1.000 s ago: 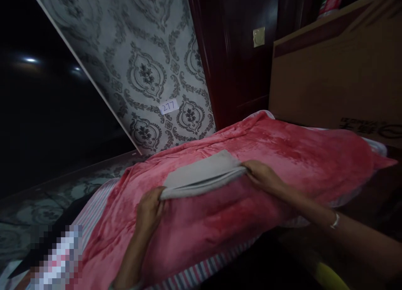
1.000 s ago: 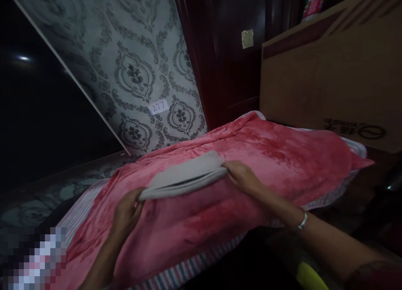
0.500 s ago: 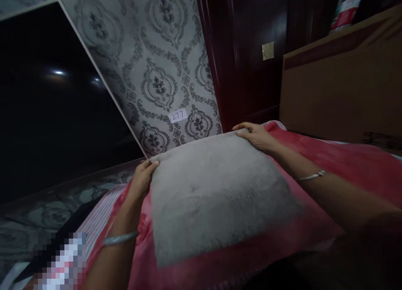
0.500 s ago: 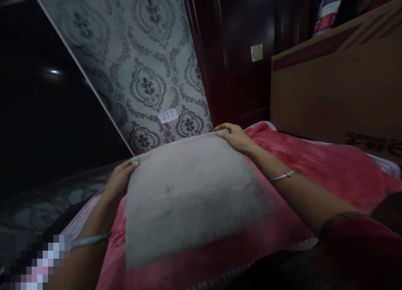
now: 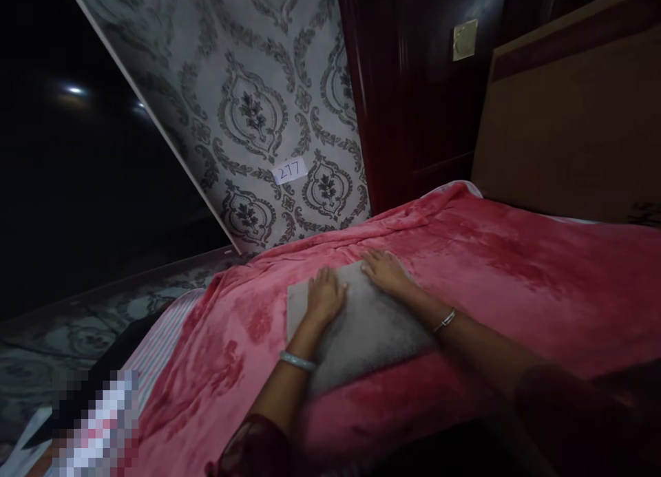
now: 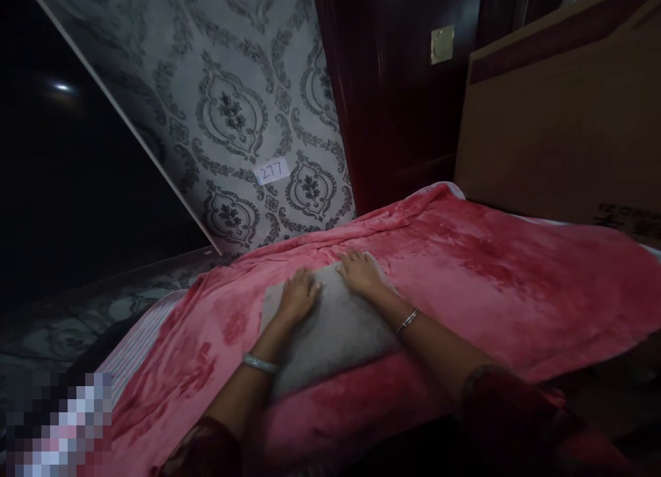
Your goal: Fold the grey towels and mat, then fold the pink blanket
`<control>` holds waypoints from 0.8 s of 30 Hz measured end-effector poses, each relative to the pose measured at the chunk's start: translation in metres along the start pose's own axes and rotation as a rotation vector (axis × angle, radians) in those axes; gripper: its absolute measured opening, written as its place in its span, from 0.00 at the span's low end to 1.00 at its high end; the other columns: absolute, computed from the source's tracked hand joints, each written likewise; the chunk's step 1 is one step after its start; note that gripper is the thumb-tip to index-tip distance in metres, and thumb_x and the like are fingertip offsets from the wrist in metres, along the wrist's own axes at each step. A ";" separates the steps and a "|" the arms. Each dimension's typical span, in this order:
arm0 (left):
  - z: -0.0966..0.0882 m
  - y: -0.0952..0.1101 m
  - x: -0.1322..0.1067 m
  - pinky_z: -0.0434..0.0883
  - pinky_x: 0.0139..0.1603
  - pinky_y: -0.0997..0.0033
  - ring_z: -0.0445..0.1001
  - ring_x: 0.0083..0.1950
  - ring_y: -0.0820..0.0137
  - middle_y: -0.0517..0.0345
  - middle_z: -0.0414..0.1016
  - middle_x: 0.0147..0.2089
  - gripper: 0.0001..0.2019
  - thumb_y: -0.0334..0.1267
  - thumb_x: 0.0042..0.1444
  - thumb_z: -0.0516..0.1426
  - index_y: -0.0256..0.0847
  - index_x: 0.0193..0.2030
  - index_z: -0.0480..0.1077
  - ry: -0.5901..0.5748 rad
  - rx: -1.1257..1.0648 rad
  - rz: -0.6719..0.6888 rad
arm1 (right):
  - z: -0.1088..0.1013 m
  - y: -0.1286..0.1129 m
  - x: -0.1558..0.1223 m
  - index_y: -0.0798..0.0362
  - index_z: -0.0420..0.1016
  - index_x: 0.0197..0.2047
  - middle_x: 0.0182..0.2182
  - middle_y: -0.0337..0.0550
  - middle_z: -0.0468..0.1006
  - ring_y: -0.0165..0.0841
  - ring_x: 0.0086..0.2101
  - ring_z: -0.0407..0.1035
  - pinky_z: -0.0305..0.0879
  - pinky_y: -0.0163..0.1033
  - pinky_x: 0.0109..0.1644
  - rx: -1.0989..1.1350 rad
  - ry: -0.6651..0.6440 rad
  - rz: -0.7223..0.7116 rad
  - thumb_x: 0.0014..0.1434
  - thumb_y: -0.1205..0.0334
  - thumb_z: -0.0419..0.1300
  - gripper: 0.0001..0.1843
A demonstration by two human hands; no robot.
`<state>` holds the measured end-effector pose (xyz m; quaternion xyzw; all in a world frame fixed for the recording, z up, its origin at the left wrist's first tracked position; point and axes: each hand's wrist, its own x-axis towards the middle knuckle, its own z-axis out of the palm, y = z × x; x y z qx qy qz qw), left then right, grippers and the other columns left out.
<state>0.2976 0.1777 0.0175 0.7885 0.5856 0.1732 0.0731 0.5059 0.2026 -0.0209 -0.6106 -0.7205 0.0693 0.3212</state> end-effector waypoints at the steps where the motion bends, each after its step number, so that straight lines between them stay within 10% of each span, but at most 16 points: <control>1: 0.011 0.005 -0.002 0.46 0.74 0.48 0.50 0.75 0.57 0.43 0.54 0.74 0.30 0.47 0.64 0.50 0.36 0.70 0.59 -0.014 0.087 0.043 | 0.005 0.001 -0.004 0.52 0.66 0.66 0.66 0.53 0.62 0.48 0.66 0.54 0.46 0.59 0.69 -0.059 -0.015 -0.015 0.66 0.54 0.52 0.28; 6: 0.034 0.008 -0.012 0.47 0.73 0.44 0.49 0.75 0.54 0.39 0.52 0.75 0.33 0.54 0.68 0.41 0.34 0.72 0.54 -0.049 0.297 0.087 | 0.015 0.008 -0.018 0.50 0.64 0.68 0.68 0.52 0.60 0.49 0.66 0.52 0.45 0.62 0.69 -0.212 -0.061 -0.032 0.68 0.51 0.48 0.28; 16: -0.001 -0.049 -0.022 0.51 0.71 0.44 0.47 0.76 0.53 0.37 0.49 0.75 0.34 0.54 0.67 0.38 0.34 0.72 0.54 -0.078 0.387 -0.193 | 0.019 0.013 -0.014 0.47 0.65 0.67 0.67 0.49 0.62 0.49 0.66 0.54 0.45 0.62 0.69 -0.171 -0.046 -0.039 0.68 0.49 0.48 0.28; 24: -0.027 -0.045 -0.031 0.43 0.71 0.34 0.42 0.76 0.47 0.35 0.55 0.73 0.29 0.49 0.67 0.41 0.31 0.66 0.63 -0.024 0.499 -0.228 | 0.015 0.020 0.002 0.53 0.68 0.65 0.64 0.53 0.66 0.44 0.65 0.56 0.46 0.58 0.71 0.358 0.099 0.095 0.66 0.48 0.48 0.30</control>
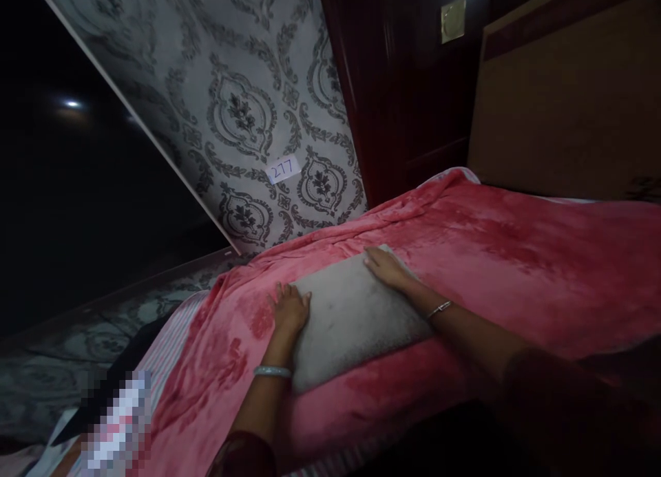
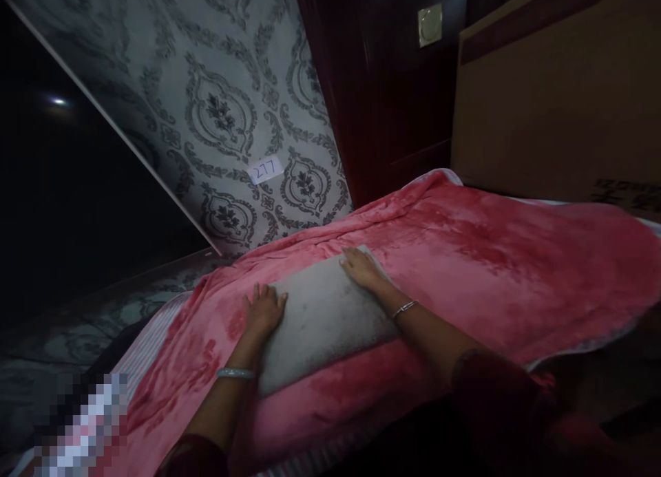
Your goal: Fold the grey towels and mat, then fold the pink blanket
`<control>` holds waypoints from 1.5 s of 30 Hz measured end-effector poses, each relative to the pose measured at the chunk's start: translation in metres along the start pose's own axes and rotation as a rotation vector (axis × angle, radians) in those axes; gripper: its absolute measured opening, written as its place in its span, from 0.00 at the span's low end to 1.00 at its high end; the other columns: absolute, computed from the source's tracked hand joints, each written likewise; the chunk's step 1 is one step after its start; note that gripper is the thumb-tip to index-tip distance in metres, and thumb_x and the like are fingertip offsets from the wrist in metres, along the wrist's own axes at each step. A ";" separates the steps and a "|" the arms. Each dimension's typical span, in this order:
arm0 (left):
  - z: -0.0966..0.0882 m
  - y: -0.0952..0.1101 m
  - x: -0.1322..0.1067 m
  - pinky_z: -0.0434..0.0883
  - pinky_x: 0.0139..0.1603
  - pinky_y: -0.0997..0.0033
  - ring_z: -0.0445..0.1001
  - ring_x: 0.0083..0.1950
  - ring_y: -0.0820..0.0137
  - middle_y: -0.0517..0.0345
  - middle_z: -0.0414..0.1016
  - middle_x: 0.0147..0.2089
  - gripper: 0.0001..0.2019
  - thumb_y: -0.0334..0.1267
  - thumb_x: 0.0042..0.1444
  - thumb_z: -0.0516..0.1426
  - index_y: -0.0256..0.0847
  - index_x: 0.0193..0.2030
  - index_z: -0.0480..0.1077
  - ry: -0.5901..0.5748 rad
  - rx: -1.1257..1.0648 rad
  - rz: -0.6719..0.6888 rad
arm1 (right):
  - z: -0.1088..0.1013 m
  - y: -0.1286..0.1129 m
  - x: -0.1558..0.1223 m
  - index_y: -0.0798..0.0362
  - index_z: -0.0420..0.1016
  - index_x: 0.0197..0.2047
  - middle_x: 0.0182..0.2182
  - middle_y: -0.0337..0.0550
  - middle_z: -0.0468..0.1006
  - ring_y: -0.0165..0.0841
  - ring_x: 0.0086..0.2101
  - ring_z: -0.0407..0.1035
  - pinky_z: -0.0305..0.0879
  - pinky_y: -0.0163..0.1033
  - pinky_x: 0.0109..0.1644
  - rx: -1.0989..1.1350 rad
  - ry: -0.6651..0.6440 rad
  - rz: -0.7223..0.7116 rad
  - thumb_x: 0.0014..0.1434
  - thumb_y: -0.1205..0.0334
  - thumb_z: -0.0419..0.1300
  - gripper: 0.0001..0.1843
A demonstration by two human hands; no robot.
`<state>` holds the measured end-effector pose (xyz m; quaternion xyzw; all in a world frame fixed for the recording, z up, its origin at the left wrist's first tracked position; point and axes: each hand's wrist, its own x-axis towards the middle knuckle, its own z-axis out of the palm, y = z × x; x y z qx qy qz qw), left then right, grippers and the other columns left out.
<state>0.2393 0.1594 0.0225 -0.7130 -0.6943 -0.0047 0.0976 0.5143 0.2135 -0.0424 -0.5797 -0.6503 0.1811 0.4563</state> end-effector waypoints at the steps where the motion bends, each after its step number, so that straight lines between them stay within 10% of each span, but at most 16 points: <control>1: -0.008 0.013 0.002 0.44 0.72 0.36 0.43 0.76 0.48 0.34 0.55 0.73 0.29 0.47 0.67 0.41 0.31 0.67 0.62 0.009 -0.018 0.011 | -0.002 -0.001 0.005 0.54 0.64 0.67 0.65 0.53 0.65 0.42 0.66 0.56 0.49 0.55 0.70 0.061 0.045 0.015 0.67 0.48 0.45 0.32; 9: -0.022 0.163 0.023 0.50 0.73 0.46 0.46 0.76 0.58 0.44 0.47 0.76 0.29 0.41 0.67 0.43 0.36 0.73 0.52 -0.033 -0.308 0.346 | 0.013 0.007 0.023 0.42 0.63 0.65 0.64 0.51 0.66 0.40 0.59 0.67 0.67 0.55 0.60 1.040 0.308 0.199 0.65 0.38 0.42 0.32; 14: 0.012 0.182 0.025 0.47 0.73 0.43 0.48 0.76 0.57 0.45 0.53 0.75 0.29 0.45 0.68 0.40 0.35 0.72 0.55 0.030 -0.225 0.353 | 0.032 0.027 0.013 0.42 0.68 0.57 0.56 0.47 0.72 0.38 0.54 0.70 0.66 0.53 0.61 1.122 0.366 0.251 0.58 0.36 0.55 0.29; 19: 0.015 0.146 0.036 0.49 0.73 0.47 0.49 0.76 0.57 0.48 0.52 0.75 0.33 0.56 0.68 0.39 0.40 0.73 0.54 -0.003 -0.151 0.353 | 0.034 0.027 0.014 0.43 0.69 0.52 0.51 0.44 0.74 0.37 0.53 0.71 0.66 0.52 0.61 1.177 0.396 0.275 0.54 0.37 0.60 0.27; 28: 0.017 -0.005 0.021 0.55 0.70 0.44 0.50 0.75 0.54 0.46 0.50 0.75 0.29 0.47 0.70 0.39 0.36 0.73 0.52 -0.095 -0.114 0.035 | 0.028 0.016 0.013 0.45 0.68 0.52 0.52 0.45 0.72 0.35 0.54 0.69 0.65 0.49 0.61 1.170 0.363 0.323 0.58 0.40 0.56 0.24; 32: 0.005 -0.026 0.007 0.54 0.70 0.39 0.46 0.76 0.50 0.44 0.50 0.75 0.28 0.46 0.68 0.41 0.39 0.72 0.56 -0.093 -0.077 -0.041 | 0.019 0.005 0.012 0.45 0.70 0.50 0.51 0.43 0.73 0.33 0.54 0.69 0.64 0.46 0.62 1.163 0.353 0.363 0.59 0.45 0.57 0.20; 38: -0.023 0.060 -0.031 0.48 0.73 0.41 0.47 0.76 0.51 0.35 0.50 0.75 0.27 0.41 0.68 0.44 0.29 0.70 0.58 0.028 -0.092 0.152 | 0.004 -0.010 -0.004 0.44 0.73 0.49 0.54 0.43 0.73 0.35 0.51 0.71 0.68 0.49 0.59 1.120 0.295 0.388 0.59 0.47 0.57 0.17; 42: -0.009 0.136 -0.069 0.50 0.73 0.46 0.46 0.76 0.59 0.46 0.48 0.76 0.28 0.45 0.69 0.42 0.38 0.73 0.53 -0.001 -0.180 0.446 | 0.005 -0.011 -0.036 0.46 0.74 0.45 0.54 0.45 0.74 0.37 0.51 0.71 0.70 0.50 0.57 1.103 0.263 0.334 0.59 0.47 0.58 0.16; 45: 0.006 0.157 -0.084 0.47 0.74 0.43 0.45 0.77 0.58 0.44 0.48 0.76 0.30 0.48 0.69 0.41 0.36 0.73 0.52 -0.048 -0.189 0.488 | 0.005 -0.009 -0.054 0.47 0.73 0.42 0.53 0.44 0.74 0.35 0.50 0.71 0.69 0.50 0.58 1.116 0.279 0.297 0.57 0.48 0.61 0.14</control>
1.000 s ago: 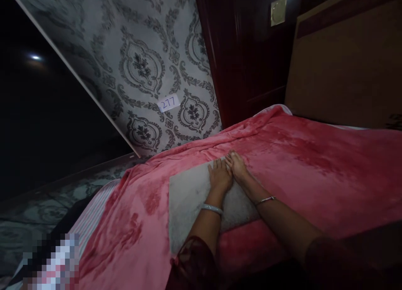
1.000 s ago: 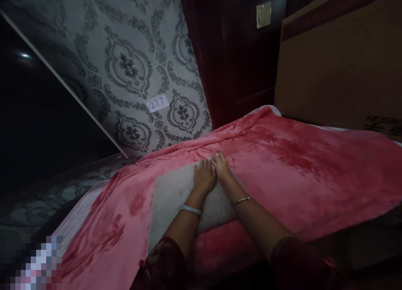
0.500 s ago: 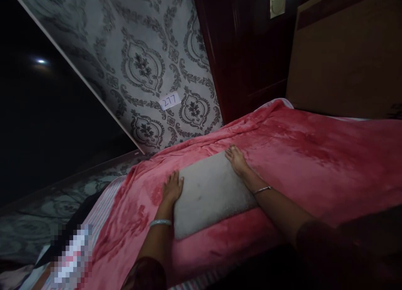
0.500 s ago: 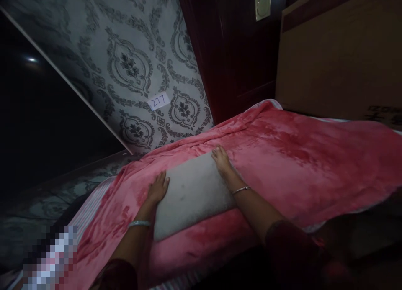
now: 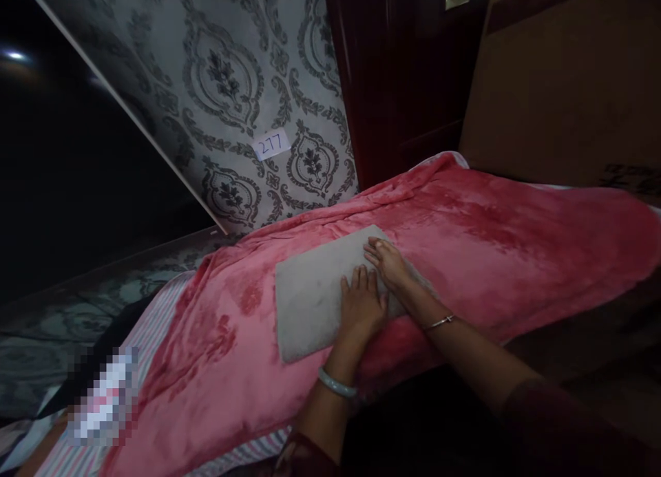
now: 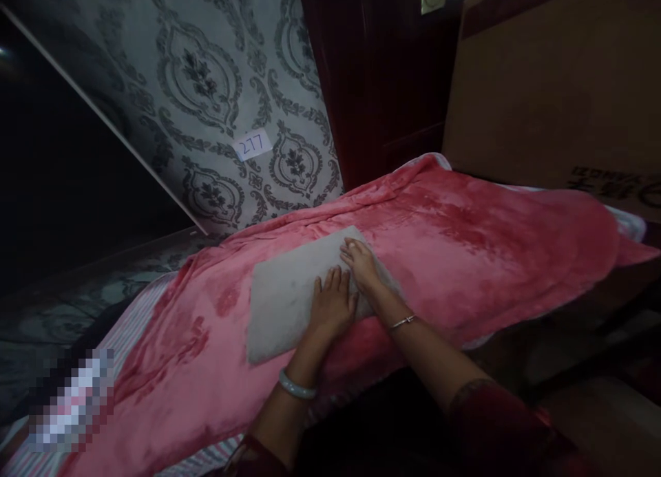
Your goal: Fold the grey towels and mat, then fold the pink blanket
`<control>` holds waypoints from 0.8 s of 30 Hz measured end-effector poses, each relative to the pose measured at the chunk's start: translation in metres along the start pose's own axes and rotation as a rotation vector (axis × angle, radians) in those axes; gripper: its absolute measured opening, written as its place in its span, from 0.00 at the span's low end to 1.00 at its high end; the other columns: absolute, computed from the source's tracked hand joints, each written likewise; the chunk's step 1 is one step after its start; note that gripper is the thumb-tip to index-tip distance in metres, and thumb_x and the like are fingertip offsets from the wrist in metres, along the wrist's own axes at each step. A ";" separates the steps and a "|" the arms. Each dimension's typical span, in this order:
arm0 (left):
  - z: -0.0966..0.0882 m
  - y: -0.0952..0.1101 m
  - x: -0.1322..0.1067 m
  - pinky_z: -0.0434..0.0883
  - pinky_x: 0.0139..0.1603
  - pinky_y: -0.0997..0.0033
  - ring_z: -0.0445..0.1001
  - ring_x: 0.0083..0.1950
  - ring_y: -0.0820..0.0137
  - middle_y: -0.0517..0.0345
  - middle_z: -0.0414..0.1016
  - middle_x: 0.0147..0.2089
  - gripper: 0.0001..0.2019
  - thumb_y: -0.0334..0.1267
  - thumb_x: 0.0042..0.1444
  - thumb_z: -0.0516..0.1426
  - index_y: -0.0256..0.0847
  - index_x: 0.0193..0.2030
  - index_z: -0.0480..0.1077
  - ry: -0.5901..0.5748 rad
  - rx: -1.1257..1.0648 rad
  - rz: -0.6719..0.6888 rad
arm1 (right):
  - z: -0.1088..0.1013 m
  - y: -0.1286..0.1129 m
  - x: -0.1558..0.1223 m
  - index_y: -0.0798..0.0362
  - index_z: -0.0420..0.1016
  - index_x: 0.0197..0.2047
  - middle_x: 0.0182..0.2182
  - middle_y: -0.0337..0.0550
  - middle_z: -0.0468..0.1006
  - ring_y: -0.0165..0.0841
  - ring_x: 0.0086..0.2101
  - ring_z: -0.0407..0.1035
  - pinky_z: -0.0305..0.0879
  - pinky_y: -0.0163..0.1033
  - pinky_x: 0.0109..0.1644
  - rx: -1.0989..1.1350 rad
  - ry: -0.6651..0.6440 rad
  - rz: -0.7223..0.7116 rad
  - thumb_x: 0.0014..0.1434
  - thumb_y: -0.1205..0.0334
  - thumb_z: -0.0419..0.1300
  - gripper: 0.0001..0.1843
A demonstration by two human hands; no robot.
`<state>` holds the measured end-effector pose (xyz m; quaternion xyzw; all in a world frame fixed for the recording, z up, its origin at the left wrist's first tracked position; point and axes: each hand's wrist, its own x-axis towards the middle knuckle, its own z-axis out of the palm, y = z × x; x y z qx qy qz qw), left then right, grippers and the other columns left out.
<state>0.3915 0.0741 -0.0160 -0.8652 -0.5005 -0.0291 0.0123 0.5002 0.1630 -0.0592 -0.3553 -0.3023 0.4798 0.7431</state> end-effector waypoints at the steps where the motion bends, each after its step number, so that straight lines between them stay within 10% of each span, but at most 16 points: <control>1: 0.003 -0.001 -0.003 0.46 0.74 0.44 0.45 0.77 0.58 0.44 0.47 0.76 0.31 0.50 0.69 0.41 0.37 0.74 0.51 -0.004 -0.002 -0.005 | -0.002 0.000 -0.003 0.47 0.73 0.41 0.52 0.43 0.74 0.35 0.50 0.71 0.69 0.50 0.58 0.009 0.006 0.001 0.57 0.48 0.61 0.14; 14: -0.008 -0.124 -0.106 0.52 0.72 0.45 0.45 0.77 0.57 0.43 0.44 0.76 0.30 0.47 0.69 0.40 0.35 0.74 0.50 0.019 0.065 -0.438 | -0.001 0.000 -0.005 0.48 0.74 0.39 0.50 0.44 0.76 0.35 0.47 0.73 0.66 0.54 0.61 0.073 0.024 0.014 0.56 0.50 0.63 0.12; 19: -0.017 -0.133 -0.122 0.46 0.73 0.41 0.38 0.77 0.52 0.48 0.48 0.76 0.28 0.46 0.69 0.42 0.37 0.71 0.57 0.052 0.107 -0.491 | -0.003 -0.001 0.000 0.49 0.72 0.37 0.47 0.46 0.77 0.37 0.46 0.74 0.67 0.56 0.60 -0.005 0.018 0.015 0.57 0.51 0.61 0.10; 24: -0.040 -0.119 -0.082 0.47 0.73 0.44 0.41 0.77 0.56 0.44 0.46 0.76 0.28 0.42 0.67 0.44 0.38 0.72 0.54 0.038 0.071 -0.399 | -0.002 -0.011 0.028 0.49 0.72 0.36 0.38 0.48 0.79 0.40 0.40 0.76 0.72 0.58 0.53 -0.185 0.033 -0.025 0.58 0.51 0.54 0.12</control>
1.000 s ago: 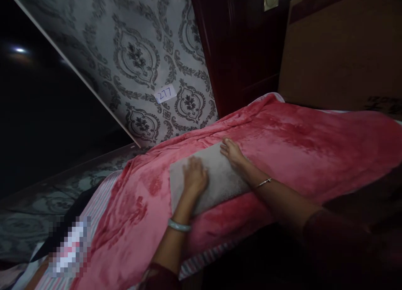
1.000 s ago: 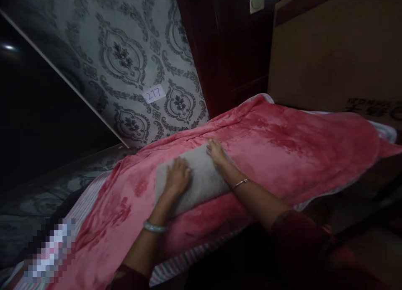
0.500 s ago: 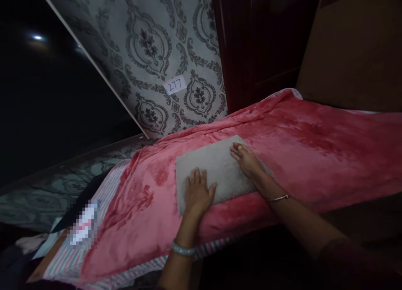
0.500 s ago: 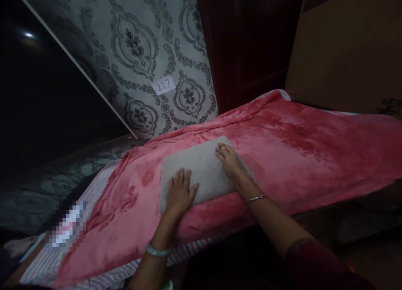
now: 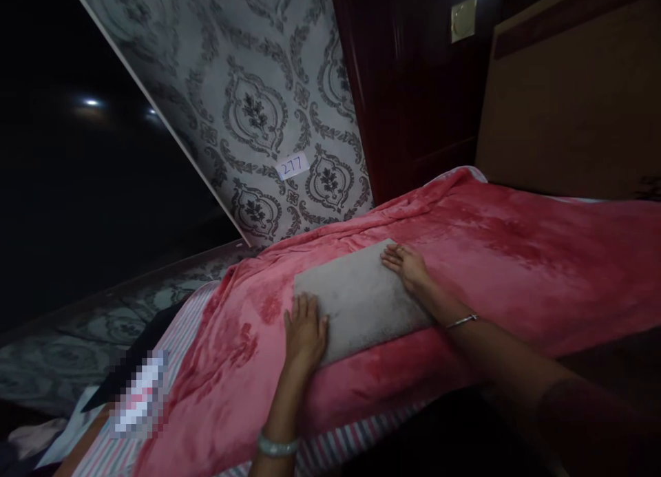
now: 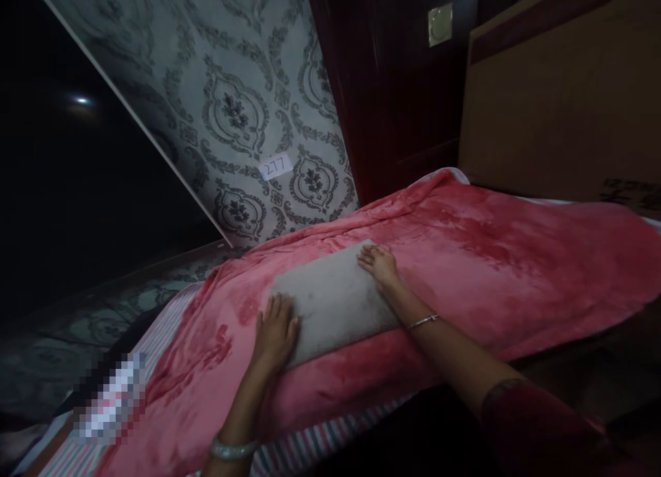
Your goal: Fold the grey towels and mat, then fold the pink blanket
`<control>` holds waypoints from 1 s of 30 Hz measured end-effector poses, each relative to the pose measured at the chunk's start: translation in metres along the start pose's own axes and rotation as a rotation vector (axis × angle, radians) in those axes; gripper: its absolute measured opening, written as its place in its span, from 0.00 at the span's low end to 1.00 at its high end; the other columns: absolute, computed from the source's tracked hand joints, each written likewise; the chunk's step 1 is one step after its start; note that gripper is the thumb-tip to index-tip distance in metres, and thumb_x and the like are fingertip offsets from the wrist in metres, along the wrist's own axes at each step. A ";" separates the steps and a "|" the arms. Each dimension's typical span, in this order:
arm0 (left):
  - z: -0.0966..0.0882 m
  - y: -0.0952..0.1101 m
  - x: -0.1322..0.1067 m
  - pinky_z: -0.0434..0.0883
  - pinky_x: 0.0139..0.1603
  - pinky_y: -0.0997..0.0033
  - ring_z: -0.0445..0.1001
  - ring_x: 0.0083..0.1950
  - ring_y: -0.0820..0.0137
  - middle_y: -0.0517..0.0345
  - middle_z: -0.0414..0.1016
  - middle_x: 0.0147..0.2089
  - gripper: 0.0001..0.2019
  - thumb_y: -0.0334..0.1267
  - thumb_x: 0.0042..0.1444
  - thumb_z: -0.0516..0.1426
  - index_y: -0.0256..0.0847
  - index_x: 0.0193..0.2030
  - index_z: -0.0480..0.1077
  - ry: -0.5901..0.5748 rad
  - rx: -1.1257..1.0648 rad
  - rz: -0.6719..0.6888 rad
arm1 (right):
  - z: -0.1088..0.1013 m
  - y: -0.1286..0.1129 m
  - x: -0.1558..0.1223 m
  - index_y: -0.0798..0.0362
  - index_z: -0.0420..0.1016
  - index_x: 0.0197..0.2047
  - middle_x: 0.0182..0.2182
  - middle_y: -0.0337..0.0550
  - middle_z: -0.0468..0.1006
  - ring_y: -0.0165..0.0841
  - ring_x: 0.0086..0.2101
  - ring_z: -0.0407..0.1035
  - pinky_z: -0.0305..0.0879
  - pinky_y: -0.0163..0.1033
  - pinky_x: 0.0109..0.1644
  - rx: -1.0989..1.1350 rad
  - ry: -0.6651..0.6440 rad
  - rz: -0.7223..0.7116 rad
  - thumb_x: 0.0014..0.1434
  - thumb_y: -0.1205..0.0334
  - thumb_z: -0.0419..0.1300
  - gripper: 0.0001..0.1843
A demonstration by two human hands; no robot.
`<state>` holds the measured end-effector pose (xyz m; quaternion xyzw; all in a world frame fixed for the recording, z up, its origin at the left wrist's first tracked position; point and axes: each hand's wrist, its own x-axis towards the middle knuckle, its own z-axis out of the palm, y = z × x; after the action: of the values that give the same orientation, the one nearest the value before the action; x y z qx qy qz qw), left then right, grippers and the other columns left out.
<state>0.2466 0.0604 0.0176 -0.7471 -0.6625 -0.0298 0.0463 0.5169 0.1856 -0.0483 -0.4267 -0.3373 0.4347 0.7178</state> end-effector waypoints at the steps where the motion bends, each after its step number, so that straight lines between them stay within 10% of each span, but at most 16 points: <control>1: -0.005 0.011 0.013 0.47 0.73 0.45 0.40 0.77 0.58 0.44 0.45 0.77 0.28 0.41 0.66 0.45 0.38 0.73 0.53 -0.011 -0.010 0.046 | 0.003 -0.003 0.007 0.49 0.72 0.37 0.38 0.48 0.79 0.40 0.41 0.76 0.71 0.58 0.54 -0.063 0.005 -0.026 0.59 0.51 0.52 0.13; 8: -0.009 0.069 0.115 0.48 0.73 0.44 0.43 0.77 0.59 0.45 0.44 0.77 0.29 0.45 0.67 0.45 0.41 0.73 0.52 -0.073 -0.048 0.225 | 0.037 -0.003 0.019 0.51 0.77 0.49 0.60 0.50 0.71 0.44 0.65 0.56 0.40 0.58 0.72 -0.597 -0.150 -0.266 0.57 0.58 0.57 0.18; 14: 0.033 0.067 0.135 0.51 0.71 0.42 0.51 0.75 0.56 0.48 0.52 0.75 0.29 0.52 0.69 0.39 0.44 0.73 0.53 -0.003 -0.039 0.258 | 0.031 0.017 0.009 0.50 0.69 0.64 0.65 0.53 0.64 0.50 0.66 0.51 0.39 0.65 0.69 -1.407 -0.362 -0.443 0.66 0.54 0.52 0.25; 26: 0.024 -0.040 0.133 0.53 0.72 0.57 0.49 0.76 0.65 0.50 0.52 0.75 0.28 0.46 0.70 0.39 0.38 0.73 0.52 -0.094 0.014 0.065 | 0.030 0.016 0.013 0.48 0.70 0.63 0.66 0.50 0.64 0.49 0.67 0.50 0.37 0.65 0.69 -1.325 -0.383 -0.402 0.66 0.53 0.51 0.25; 30: 0.013 -0.051 0.122 0.53 0.71 0.45 0.49 0.76 0.56 0.45 0.51 0.75 0.27 0.44 0.70 0.40 0.35 0.71 0.54 -0.078 0.053 0.012 | 0.033 0.005 0.014 0.50 0.75 0.57 0.63 0.52 0.68 0.50 0.67 0.50 0.31 0.63 0.71 -1.004 -0.336 -0.286 0.60 0.54 0.59 0.23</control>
<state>0.2102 0.1882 0.0193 -0.7503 -0.6597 0.0174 0.0405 0.4926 0.2098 -0.0382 -0.5914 -0.6679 0.1804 0.4142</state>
